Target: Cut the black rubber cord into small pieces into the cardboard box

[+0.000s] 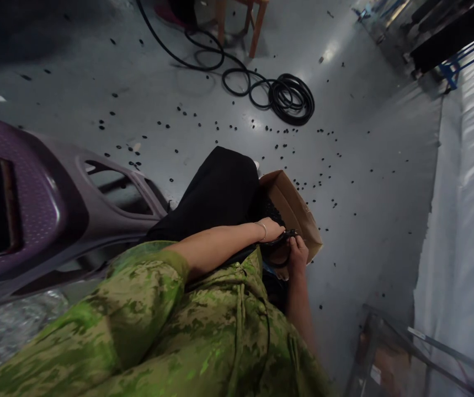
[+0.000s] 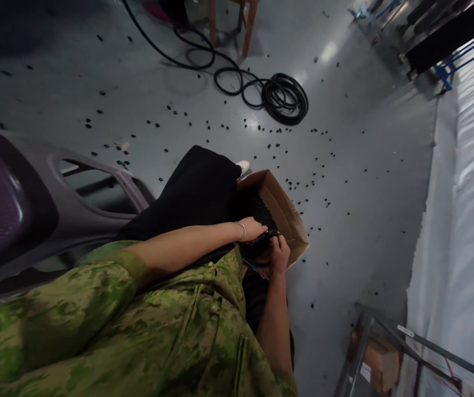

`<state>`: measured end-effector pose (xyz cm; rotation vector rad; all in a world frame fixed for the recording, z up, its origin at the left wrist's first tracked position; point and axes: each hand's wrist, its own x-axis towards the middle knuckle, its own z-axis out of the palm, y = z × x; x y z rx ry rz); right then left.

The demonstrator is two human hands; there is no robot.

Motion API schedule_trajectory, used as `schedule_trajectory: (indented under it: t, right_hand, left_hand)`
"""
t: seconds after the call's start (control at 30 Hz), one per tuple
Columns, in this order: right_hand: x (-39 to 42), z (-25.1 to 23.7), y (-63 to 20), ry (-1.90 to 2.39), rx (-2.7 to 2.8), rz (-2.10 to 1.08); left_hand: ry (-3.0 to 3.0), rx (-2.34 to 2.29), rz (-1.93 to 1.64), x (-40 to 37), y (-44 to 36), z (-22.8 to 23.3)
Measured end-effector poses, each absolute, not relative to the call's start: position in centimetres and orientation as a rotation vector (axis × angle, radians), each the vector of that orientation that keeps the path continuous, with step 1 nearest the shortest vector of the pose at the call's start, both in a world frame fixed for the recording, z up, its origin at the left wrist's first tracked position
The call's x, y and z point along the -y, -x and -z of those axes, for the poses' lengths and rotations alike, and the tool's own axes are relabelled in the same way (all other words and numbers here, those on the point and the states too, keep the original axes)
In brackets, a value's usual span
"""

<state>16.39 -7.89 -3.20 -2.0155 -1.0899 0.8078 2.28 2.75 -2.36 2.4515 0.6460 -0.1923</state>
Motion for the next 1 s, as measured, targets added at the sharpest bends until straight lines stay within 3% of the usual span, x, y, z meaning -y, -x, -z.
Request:
schedule_trajectory:
  t: [1.0]
  right_hand:
    - [7.5,4.1,-16.6,1.954,1.079,-0.870]
  left_hand:
    - [-2.437,-0.678,0.198,-2.7,-2.4,2.4]
